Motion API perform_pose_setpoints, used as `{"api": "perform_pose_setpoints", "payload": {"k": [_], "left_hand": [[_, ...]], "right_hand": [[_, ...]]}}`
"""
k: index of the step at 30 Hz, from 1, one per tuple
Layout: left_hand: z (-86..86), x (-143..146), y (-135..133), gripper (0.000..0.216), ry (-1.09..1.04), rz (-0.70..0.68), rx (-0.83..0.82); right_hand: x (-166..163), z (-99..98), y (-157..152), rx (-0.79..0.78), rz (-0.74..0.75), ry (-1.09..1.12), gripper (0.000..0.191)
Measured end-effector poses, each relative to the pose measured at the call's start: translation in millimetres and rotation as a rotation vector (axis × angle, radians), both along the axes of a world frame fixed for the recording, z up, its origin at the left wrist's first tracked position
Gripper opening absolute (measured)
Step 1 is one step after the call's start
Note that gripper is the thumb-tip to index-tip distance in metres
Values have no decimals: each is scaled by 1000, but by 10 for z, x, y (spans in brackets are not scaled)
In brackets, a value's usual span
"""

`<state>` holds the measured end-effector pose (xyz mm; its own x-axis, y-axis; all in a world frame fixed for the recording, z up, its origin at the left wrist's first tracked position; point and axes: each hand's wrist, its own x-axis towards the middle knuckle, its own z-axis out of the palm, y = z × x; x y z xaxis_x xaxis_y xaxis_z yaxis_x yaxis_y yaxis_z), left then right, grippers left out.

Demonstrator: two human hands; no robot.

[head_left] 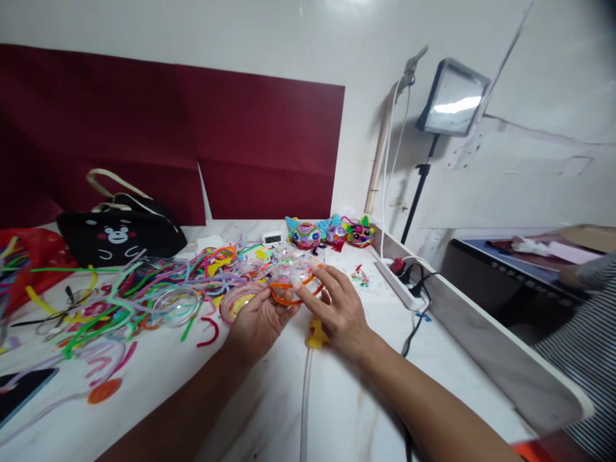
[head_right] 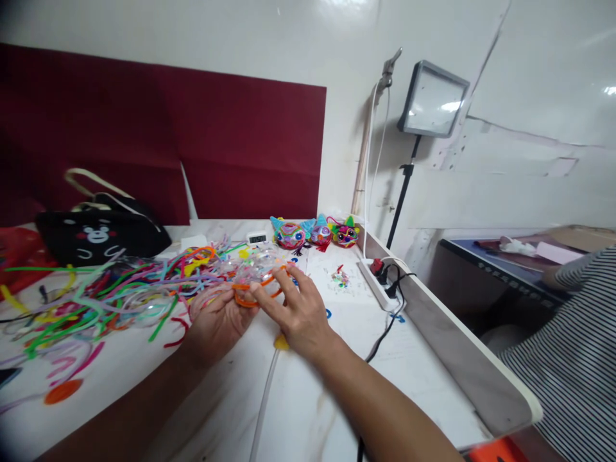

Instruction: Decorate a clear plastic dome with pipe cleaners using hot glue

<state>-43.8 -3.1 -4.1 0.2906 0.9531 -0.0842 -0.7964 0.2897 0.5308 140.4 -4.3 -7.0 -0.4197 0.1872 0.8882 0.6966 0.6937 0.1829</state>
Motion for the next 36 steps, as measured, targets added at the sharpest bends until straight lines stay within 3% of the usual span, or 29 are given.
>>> {"api": "perform_pose_setpoints", "payload": {"k": [10, 27, 32, 36], "left_hand": [[-6, 12, -26, 39, 30, -3, 37], [89, 68, -102, 25, 134, 148, 56], [90, 66, -102, 5, 199, 246, 130], [80, 59, -89, 13, 302, 346, 213]], "right_hand": [[43, -42, 90, -25, 14, -18, 53], [38, -152, 118, -184, 107, 46, 65], [49, -209, 135, -242, 93, 22, 68], [57, -182, 118, -249, 55, -3, 63]]}}
